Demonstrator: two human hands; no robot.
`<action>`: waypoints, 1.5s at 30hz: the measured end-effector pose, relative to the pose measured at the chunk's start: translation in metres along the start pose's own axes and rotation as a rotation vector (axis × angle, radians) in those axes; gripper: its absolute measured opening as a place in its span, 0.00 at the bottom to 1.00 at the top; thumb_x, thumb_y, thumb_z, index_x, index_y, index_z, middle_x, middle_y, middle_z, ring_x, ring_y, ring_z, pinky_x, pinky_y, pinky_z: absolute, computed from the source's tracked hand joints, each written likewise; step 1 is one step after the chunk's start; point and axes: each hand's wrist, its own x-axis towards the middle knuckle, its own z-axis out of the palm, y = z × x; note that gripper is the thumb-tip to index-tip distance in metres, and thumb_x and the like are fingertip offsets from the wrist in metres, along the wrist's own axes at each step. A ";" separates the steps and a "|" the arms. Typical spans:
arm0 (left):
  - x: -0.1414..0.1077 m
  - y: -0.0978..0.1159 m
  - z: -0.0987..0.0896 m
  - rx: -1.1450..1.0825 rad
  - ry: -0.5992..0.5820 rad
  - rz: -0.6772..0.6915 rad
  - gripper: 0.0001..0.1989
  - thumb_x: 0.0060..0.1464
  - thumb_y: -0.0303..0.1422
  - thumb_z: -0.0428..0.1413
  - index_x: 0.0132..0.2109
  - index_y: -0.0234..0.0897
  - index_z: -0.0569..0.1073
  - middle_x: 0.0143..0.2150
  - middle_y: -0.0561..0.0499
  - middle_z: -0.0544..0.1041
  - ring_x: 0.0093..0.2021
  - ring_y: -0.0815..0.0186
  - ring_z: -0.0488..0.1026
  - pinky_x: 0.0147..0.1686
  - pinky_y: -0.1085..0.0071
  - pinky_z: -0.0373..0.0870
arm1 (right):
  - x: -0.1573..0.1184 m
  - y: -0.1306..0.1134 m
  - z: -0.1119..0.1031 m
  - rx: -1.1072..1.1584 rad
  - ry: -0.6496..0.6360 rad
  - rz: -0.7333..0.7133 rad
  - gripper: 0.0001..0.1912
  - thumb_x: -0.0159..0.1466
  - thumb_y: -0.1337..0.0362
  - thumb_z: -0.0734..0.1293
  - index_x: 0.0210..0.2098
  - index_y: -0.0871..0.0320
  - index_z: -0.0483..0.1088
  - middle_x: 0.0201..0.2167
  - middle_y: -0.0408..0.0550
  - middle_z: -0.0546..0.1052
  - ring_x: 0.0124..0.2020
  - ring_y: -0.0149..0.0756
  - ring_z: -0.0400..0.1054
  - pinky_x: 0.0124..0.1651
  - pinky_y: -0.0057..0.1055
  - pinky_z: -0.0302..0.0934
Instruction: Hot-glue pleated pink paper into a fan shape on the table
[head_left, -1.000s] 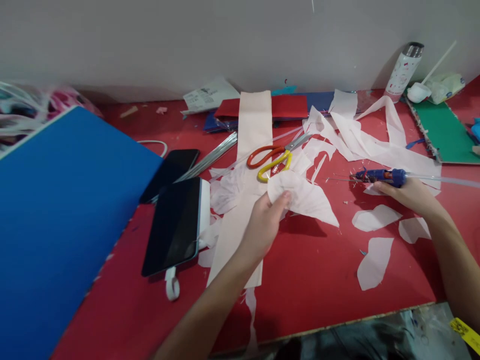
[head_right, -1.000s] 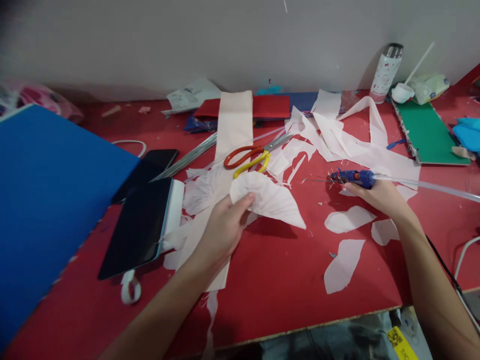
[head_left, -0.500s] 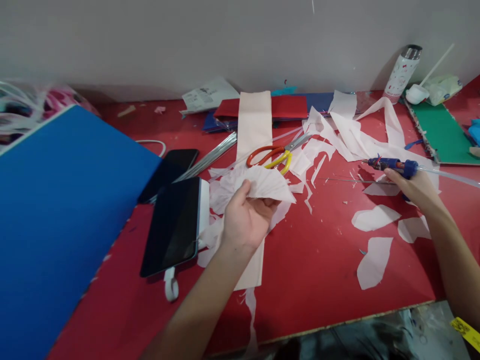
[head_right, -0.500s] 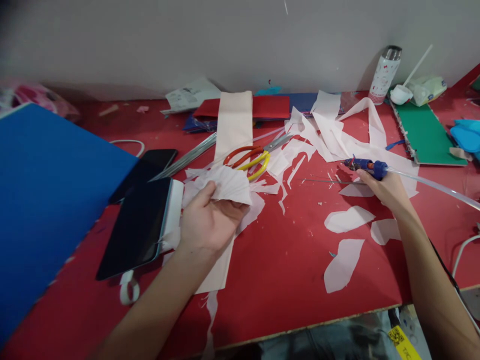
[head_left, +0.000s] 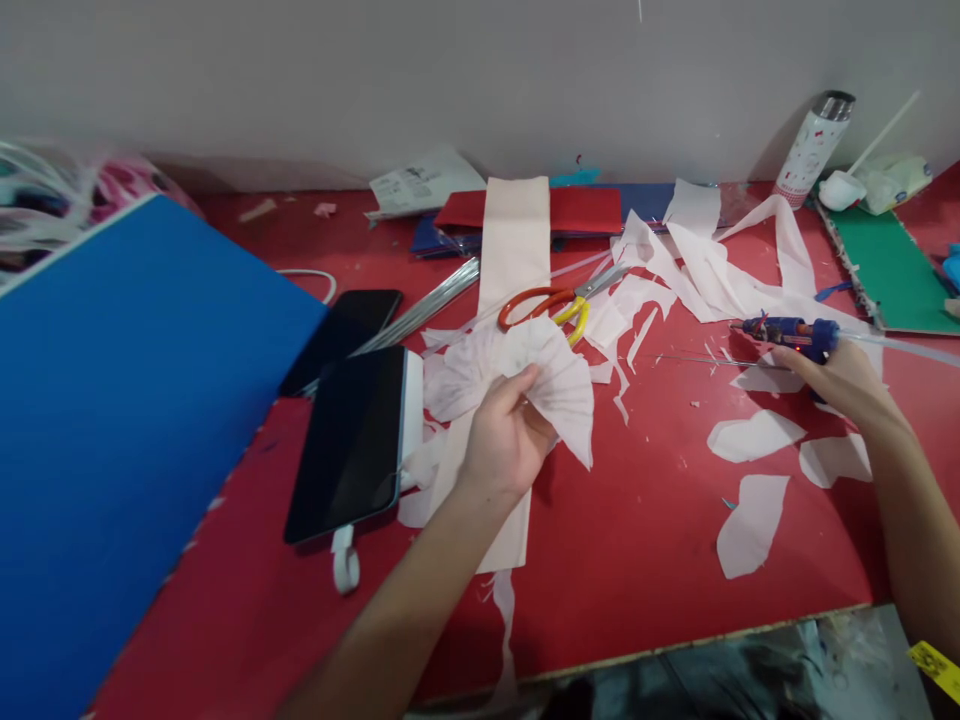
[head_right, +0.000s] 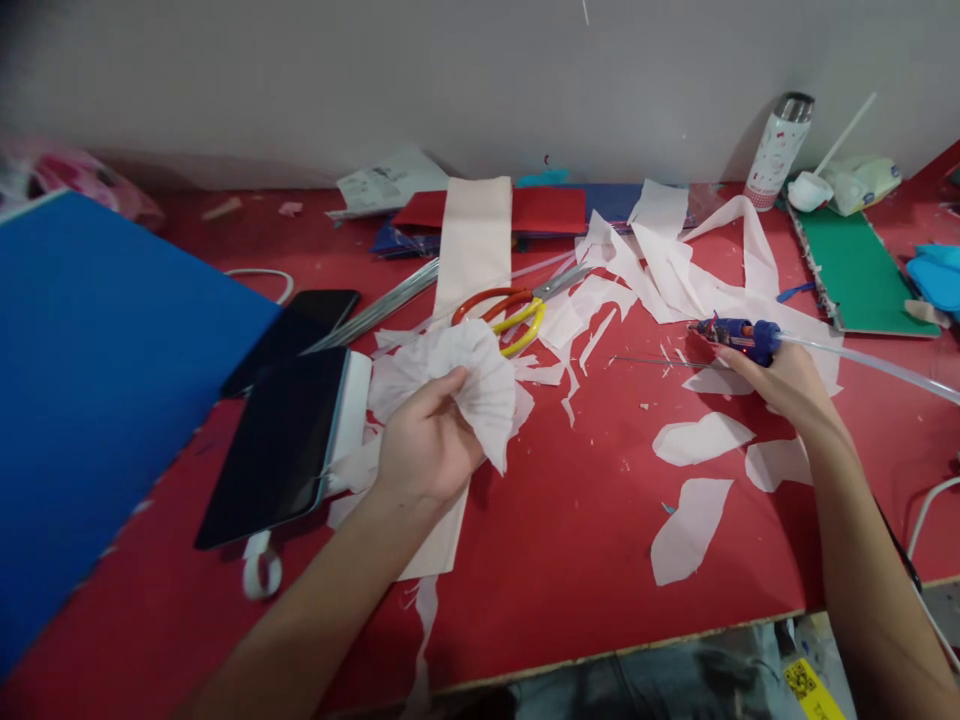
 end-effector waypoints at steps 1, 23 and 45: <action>0.000 -0.001 0.000 -0.007 0.012 0.001 0.07 0.39 0.24 0.60 0.25 0.35 0.68 0.27 0.54 0.77 0.28 0.70 0.75 0.29 0.78 0.72 | 0.000 0.001 -0.001 -0.021 0.000 -0.014 0.27 0.52 0.43 0.65 0.38 0.59 0.75 0.27 0.51 0.76 0.29 0.43 0.68 0.27 0.33 0.59; -0.004 -0.010 -0.002 0.217 -0.120 0.088 0.11 0.41 0.30 0.61 0.35 0.34 0.75 0.36 0.50 0.78 0.42 0.58 0.75 0.40 0.68 0.73 | 0.035 0.015 -0.036 -0.041 0.238 0.045 0.25 0.57 0.46 0.60 0.32 0.63 0.71 0.24 0.51 0.70 0.24 0.35 0.63 0.27 0.31 0.55; -0.003 -0.017 -0.008 0.391 -0.281 0.052 0.21 0.46 0.35 0.60 0.50 0.35 0.73 0.44 0.45 0.78 0.46 0.55 0.74 0.43 0.66 0.71 | 0.044 0.025 -0.013 -0.256 0.192 -0.088 0.17 0.59 0.49 0.61 0.22 0.53 0.55 0.22 0.47 0.66 0.27 0.37 0.59 0.31 0.33 0.50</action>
